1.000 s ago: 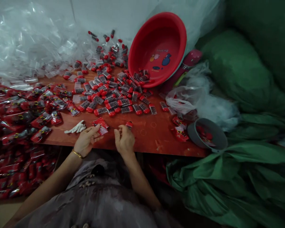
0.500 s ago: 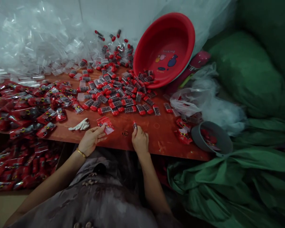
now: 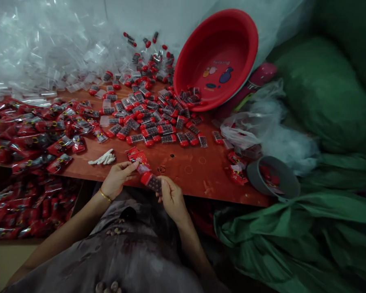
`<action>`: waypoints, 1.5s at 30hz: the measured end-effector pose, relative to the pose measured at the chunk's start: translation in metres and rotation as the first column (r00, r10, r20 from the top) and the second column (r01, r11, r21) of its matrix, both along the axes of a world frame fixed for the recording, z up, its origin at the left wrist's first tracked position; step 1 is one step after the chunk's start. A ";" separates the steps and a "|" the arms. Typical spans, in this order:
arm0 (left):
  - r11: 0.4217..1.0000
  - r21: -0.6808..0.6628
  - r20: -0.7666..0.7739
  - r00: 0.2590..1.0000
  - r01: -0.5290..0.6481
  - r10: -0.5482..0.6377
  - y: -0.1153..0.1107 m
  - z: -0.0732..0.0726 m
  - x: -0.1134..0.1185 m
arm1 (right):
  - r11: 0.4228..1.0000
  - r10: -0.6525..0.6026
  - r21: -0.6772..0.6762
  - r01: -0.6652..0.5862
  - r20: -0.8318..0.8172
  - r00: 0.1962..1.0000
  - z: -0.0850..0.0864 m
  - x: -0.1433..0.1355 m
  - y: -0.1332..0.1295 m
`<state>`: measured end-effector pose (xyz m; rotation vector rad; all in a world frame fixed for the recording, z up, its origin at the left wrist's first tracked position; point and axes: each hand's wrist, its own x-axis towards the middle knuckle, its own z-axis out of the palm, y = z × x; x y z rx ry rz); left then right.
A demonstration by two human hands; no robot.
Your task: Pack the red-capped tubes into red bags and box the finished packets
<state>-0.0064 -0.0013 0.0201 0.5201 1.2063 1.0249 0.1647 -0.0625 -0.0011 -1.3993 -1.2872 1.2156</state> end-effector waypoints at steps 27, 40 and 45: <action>0.992 0.123 0.154 0.988 -0.011 -0.008 -0.012 -0.014 0.019 | 0.961 -0.252 0.076 0.265 -0.143 0.957 -0.013 -0.047 0.012; 0.978 0.205 0.081 0.996 -0.041 0.025 -0.008 -0.017 0.018 | 0.946 -0.190 0.295 0.135 0.165 0.968 -0.025 -0.051 0.014; 0.983 0.135 0.084 0.987 0.123 -0.135 -0.011 -0.013 0.020 | 0.949 -0.251 0.218 0.228 0.083 0.964 -0.031 -0.061 0.012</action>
